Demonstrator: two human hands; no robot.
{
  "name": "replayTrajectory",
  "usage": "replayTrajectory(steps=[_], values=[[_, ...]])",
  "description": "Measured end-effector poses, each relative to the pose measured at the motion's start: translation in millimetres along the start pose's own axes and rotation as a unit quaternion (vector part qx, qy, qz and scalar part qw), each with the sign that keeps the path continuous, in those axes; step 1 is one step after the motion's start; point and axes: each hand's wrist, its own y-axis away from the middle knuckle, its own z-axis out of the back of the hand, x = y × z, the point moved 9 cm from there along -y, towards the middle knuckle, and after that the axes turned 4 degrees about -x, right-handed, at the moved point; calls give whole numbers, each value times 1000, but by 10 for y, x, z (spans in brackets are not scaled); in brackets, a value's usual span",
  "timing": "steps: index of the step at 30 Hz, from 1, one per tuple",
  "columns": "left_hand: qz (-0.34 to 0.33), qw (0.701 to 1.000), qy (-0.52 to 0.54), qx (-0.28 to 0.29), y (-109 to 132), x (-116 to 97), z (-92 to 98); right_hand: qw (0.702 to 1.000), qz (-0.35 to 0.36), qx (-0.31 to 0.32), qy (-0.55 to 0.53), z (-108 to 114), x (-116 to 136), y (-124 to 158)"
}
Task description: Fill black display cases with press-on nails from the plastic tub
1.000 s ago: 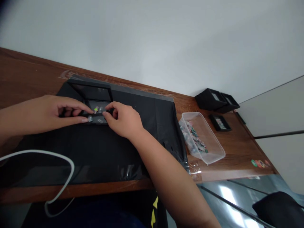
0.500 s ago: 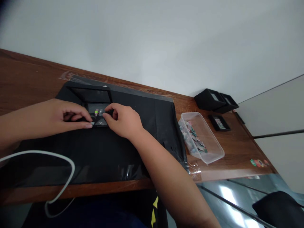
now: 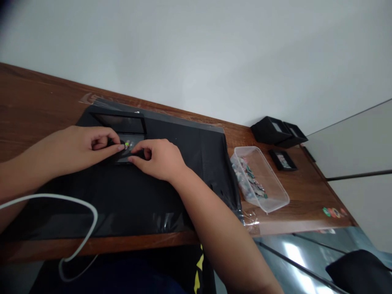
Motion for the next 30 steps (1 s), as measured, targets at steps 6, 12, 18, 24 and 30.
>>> replayTrajectory(steps=[6, 12, 18, 24, 30], values=[[21, 999, 5, -36, 21, -101, 30, 1000, -7, -13, 19, 14, 16, -7], [20, 997, 39, -68, 28, -147, 48, 997, -22, -73, 15, 110, -50, -35], [28, 996, 31, -82, 29, -157, 73, 996, -21, -79, 37, 173, -71, -34], [-6, 996, 53, -77, 7, -118, 72, 994, -7, -96, 54, 250, -28, -5], [-31, 996, 77, -31, -70, 11, 25, 996, 25, -67, 56, 206, 7, -10]])
